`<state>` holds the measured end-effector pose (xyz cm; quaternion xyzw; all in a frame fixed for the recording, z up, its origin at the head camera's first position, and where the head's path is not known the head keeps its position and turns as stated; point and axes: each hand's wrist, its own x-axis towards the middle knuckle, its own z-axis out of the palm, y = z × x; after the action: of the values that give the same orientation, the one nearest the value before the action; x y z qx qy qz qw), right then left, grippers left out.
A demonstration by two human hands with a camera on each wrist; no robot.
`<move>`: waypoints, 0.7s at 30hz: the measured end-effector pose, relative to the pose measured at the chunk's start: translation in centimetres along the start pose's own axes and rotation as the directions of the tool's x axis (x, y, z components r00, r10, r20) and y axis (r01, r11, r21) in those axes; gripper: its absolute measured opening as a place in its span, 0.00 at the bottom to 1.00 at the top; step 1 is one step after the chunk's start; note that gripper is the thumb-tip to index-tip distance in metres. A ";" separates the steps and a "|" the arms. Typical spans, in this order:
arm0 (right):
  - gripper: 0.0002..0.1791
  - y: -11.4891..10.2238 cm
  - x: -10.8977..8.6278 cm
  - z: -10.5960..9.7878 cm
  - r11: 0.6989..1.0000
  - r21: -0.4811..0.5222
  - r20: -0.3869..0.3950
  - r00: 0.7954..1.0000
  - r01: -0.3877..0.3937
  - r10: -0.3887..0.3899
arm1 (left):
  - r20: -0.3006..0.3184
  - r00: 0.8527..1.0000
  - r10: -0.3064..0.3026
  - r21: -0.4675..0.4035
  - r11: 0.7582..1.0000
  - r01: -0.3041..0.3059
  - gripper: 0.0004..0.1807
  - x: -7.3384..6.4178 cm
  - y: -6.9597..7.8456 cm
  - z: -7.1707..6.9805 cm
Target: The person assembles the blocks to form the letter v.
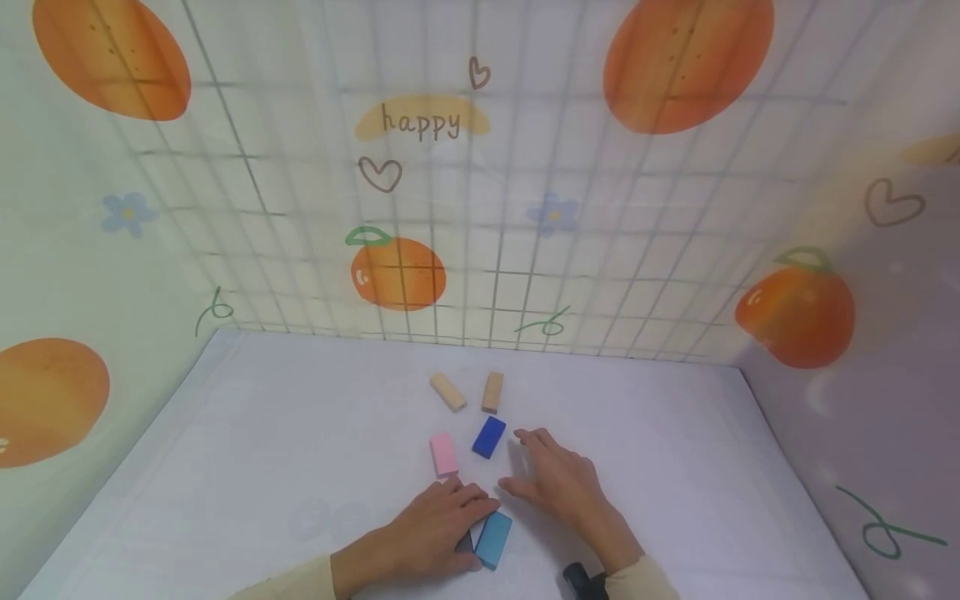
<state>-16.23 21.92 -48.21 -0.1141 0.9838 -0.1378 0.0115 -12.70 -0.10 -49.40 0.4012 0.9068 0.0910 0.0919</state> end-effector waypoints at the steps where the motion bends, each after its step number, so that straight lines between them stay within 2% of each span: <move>1: 0.41 0.0 0.0 0.0 1.000 -0.002 -0.003 1.000 0.002 -0.002 | -0.002 1.000 0.004 0.001 1.000 -0.004 0.39 0.0 0.0 0.0; 9: 0.40 0.3 0.2 -0.2 1.000 -0.009 -0.014 1.000 0.012 -0.012 | -0.022 0.999 0.047 0.008 0.999 -0.047 0.37 -0.1 0.0 -0.1; 21: 0.45 0.3 1.4 0.0 0.999 -0.006 0.053 0.998 -0.040 0.041 | -0.011 0.999 0.036 -0.022 0.999 -0.036 0.35 0.0 0.0 0.0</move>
<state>-17.66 21.90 -48.28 -0.0978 0.9856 -0.1319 0.0400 -12.72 -0.16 -49.38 0.4159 0.8989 0.1048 0.0898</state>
